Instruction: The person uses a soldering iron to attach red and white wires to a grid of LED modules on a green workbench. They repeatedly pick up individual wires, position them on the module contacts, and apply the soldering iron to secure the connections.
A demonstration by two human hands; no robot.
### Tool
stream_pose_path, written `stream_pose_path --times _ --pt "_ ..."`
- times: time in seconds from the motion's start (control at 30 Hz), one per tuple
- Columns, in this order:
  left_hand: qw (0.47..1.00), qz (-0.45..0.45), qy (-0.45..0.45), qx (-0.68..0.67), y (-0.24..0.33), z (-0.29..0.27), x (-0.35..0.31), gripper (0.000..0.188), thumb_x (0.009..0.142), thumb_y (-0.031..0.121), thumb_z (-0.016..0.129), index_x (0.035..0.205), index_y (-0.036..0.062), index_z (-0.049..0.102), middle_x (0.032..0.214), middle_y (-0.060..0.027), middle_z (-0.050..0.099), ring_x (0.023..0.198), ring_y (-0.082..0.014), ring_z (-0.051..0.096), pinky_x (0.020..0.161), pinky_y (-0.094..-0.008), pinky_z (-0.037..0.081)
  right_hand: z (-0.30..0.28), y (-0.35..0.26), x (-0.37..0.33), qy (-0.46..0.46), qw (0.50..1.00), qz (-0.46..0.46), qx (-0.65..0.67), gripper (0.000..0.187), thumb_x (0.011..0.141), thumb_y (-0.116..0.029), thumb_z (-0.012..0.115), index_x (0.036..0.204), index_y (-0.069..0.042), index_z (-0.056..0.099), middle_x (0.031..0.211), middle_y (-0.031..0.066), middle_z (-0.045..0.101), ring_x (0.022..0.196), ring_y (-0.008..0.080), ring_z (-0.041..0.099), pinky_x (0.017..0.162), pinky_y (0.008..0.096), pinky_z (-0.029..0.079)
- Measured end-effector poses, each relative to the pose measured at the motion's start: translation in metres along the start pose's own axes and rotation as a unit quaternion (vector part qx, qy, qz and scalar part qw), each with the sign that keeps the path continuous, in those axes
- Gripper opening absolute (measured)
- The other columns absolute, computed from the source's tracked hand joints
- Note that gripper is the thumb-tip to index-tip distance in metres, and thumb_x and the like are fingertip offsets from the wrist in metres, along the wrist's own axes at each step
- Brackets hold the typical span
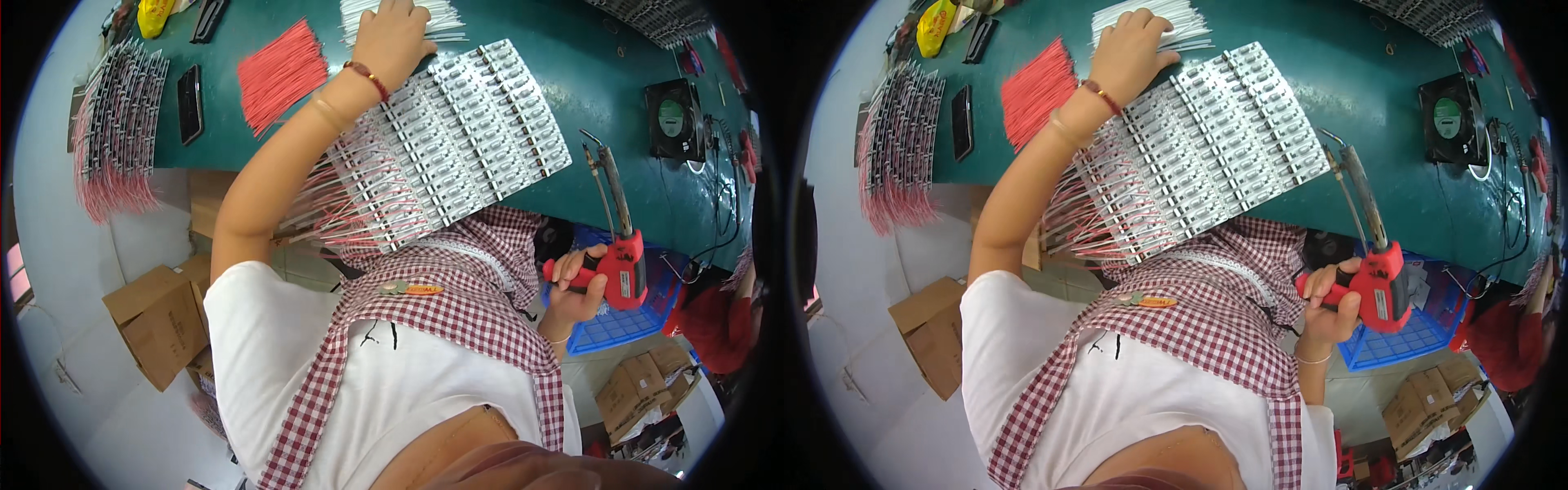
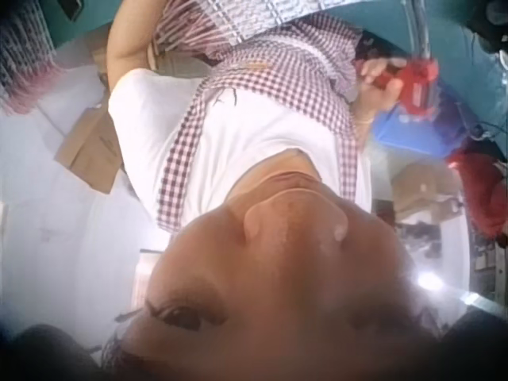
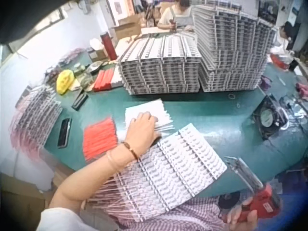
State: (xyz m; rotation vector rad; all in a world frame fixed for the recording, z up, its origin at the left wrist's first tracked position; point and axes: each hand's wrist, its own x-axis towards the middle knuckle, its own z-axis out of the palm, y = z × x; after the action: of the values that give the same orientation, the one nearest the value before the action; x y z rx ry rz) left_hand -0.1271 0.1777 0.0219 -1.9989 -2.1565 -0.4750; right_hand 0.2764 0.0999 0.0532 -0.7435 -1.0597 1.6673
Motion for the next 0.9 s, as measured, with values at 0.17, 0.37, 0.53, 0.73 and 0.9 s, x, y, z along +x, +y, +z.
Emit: stream_pose_path --times 0.17,0.37,0.53,0.73,0.9 --pt "0.999 -0.01 -0.035 -0.033 -0.01 0.029 0.009 0.018 0.085 0.021 0.07 0.097 0.0087 0.065 0.09 -0.008 0.063 0.092 -0.0289 0.059 0.08 -0.042 0.045 0.004 0.003 0.0 0.056 0.998 -0.019 0.004 0.045 0.099 -0.037 0.053 0.12 0.002 0.045 0.068 0.008 0.049 0.051 0.0114 0.041 0.052 0.028 0.039" --pt "0.995 0.047 0.062 -0.061 -0.012 0.038 0.006 0.01 0.087 0.016 0.067 0.089 0.006 0.065 0.087 -0.0097 0.061 0.086 -0.0298 0.057 0.078 -0.0418 0.046 0.008 -0.003 0.013 0.047 0.999 0.006 -0.012 0.051 0.098 -0.045 0.054 0.124 -0.002 0.049 0.074 0.0053 0.052 0.054 0.0101 0.044 0.054 0.0261 0.041" --pt "0.989 0.041 0.098 -0.106 -0.019 0.029 0.007 0.013 0.089 0.01 0.063 0.099 0.0018 0.064 0.085 -0.0118 0.061 0.084 -0.0309 0.057 0.076 -0.0403 0.047 0.018 -0.01 0.025 0.036 0.999 -0.012 0.025 0.046 0.098 -0.039 0.056 0.12 0.001 0.047 0.072 0.0077 0.053 0.055 0.0108 0.044 0.056 0.0273 0.041" --pt "0.801 -0.184 0.131 -0.554 0.01 -0.029 0.015 0.018 0.101 0.015 0.055 0.096 -0.0009 0.063 0.086 -0.0059 0.065 0.081 -0.0178 0.062 0.076 -0.0311 0.049 0.017 -0.007 0.02 0.042 0.999 -0.015 0.011 0.046 0.098 -0.039 0.056 0.119 0.001 0.047 0.071 0.0076 0.053 0.052 0.0107 0.043 0.054 0.0275 0.042" --pt "0.8 -0.177 0.16 -0.551 0.01 -0.014 -0.009 0.026 0.105 0.017 0.048 0.114 -0.0016 0.063 0.086 -0.0011 0.066 0.081 -0.0081 0.06 0.076 -0.0234 0.047 0.023 -0.007 0.021 0.054 0.998 -0.01 -0.014 0.045 0.099 -0.039 0.054 0.117 0.001 0.045 0.067 0.0078 0.05 0.05 0.011 0.041 0.052 0.028 0.041"
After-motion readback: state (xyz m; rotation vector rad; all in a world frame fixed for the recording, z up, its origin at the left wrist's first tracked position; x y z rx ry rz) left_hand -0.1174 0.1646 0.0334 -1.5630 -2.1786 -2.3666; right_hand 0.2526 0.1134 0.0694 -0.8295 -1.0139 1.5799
